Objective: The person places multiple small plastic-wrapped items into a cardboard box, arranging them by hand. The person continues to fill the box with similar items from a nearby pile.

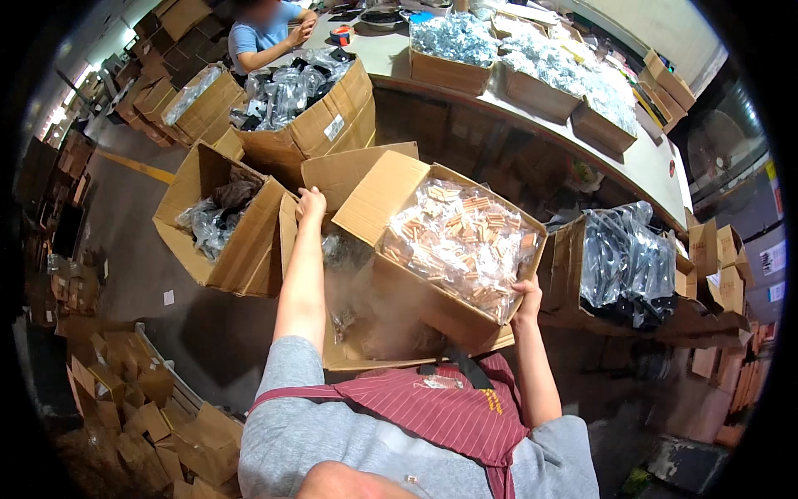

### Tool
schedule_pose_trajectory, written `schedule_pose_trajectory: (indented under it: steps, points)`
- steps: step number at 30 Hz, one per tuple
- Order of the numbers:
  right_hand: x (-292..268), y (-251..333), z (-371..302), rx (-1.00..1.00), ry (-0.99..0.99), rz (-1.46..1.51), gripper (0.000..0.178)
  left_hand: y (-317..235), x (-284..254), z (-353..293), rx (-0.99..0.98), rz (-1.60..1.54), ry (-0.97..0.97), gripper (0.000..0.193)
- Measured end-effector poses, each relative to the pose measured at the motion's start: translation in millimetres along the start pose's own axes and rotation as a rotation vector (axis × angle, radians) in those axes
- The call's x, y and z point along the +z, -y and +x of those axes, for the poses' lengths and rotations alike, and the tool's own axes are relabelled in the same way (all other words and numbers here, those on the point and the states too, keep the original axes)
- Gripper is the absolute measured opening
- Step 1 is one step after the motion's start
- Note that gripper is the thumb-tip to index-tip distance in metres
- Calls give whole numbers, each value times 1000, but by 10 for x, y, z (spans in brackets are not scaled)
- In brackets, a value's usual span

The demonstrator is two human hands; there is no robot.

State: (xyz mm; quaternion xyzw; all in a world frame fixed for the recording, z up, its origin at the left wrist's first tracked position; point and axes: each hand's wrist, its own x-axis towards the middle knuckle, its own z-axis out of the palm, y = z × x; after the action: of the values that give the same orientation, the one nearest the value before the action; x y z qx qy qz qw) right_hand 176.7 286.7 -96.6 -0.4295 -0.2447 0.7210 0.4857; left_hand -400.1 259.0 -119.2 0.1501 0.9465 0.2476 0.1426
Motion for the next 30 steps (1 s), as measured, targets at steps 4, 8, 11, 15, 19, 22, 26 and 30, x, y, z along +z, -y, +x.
schedule_pose_trajectory:
  steps: [4,8,11,15,19,22,26,30]
  points:
    - [-321,-140,146,95,-48,93,68,-255,-192,-45,-55,-103,262,69]
    - [-572,-270,285,115,15,181,66,-94,-80,-132,10,64,158,70]
    - [-595,-275,280,167,23,220,69,58,-138,-70,45,154,238,72]
    - [-649,-233,295,107,49,120,69,156,-85,-130,44,232,245,71]
    - [-202,-70,28,12,6,59,69,150,-22,-163,32,342,246,70]
    - [79,-29,-35,-9,13,70,69,-26,156,-129,43,667,324,44]
    - [317,-70,-7,0,-54,105,73,-218,346,-213,102,1009,348,16]
    - [548,-223,185,21,-32,149,70,-105,463,-161,234,1096,212,17]
